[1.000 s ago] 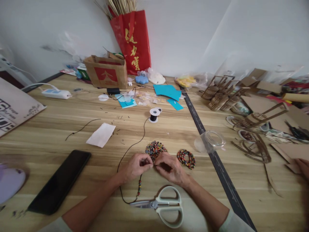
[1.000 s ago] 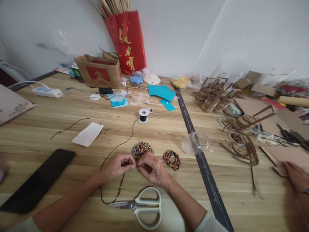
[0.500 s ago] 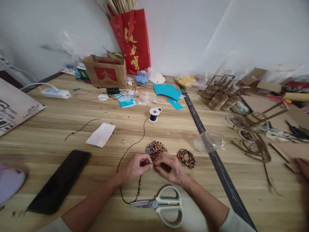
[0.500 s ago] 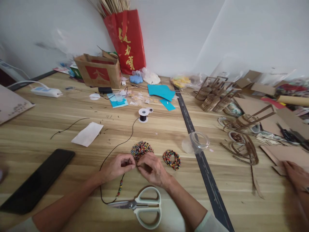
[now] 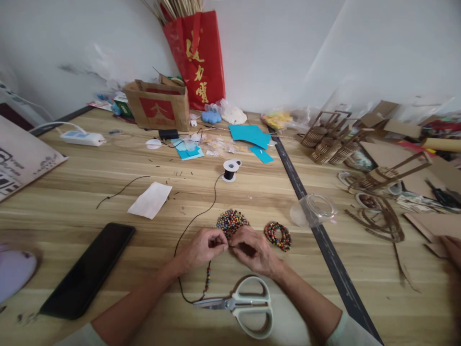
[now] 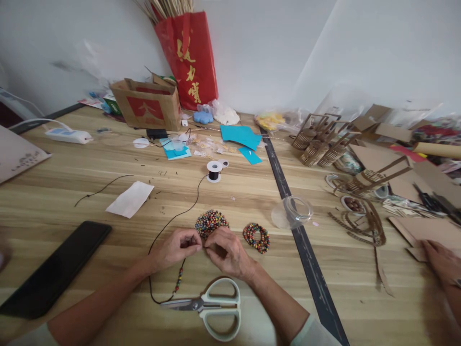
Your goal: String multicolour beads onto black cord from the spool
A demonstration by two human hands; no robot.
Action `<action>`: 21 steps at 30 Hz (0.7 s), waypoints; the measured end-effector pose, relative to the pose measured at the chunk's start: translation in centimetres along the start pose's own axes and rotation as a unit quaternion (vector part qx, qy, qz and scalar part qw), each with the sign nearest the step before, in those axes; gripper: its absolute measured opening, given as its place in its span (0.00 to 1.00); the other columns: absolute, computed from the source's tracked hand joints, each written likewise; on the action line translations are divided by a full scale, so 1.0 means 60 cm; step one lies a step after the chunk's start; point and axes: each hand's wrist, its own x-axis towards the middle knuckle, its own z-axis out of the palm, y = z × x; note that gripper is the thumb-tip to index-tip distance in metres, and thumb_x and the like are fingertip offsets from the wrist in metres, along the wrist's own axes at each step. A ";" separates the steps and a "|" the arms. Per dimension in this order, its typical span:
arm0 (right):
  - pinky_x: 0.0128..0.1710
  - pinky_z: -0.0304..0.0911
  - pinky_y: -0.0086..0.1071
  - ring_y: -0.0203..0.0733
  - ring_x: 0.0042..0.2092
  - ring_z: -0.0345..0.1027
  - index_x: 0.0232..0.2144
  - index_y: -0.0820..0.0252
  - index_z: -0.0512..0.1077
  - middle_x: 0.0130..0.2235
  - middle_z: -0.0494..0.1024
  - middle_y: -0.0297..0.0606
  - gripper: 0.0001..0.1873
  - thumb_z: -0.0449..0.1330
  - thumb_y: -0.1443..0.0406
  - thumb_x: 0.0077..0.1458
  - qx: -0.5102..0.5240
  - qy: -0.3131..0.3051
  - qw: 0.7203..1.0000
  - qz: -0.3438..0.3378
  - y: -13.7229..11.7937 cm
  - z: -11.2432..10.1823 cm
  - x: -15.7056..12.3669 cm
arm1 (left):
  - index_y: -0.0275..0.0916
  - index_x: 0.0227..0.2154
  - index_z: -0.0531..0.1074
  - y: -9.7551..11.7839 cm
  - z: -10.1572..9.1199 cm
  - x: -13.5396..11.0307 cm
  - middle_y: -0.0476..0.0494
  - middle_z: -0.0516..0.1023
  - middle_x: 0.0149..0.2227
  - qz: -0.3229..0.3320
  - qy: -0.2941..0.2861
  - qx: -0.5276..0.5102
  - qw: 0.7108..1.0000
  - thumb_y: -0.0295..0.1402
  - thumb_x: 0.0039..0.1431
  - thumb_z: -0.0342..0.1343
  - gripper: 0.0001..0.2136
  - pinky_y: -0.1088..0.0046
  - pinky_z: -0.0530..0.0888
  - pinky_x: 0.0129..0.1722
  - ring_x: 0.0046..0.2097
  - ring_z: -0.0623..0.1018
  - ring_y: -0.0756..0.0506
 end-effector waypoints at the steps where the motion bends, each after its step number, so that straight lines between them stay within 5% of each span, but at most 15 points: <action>1: 0.38 0.67 0.36 0.42 0.36 0.70 0.35 0.59 0.70 0.32 0.76 0.41 0.02 0.57 0.68 0.60 0.000 -0.001 1.000 0.000 0.000 0.000 0.000 | 0.36 0.25 0.70 0.001 0.000 0.000 0.50 0.69 0.23 0.000 0.001 0.000 1.000 0.30 0.50 0.54 0.04 0.78 0.63 0.26 0.26 0.66 0.51; 21: 0.37 0.66 0.36 0.42 0.35 0.69 0.35 0.59 0.70 0.31 0.76 0.41 0.02 0.57 0.68 0.61 -0.002 -0.008 1.000 -0.007 0.001 0.001 0.000 | 0.36 0.25 0.71 0.003 0.001 0.001 0.51 0.68 0.23 -0.003 -0.003 0.004 1.000 0.31 0.50 0.55 0.04 0.79 0.62 0.25 0.26 0.65 0.52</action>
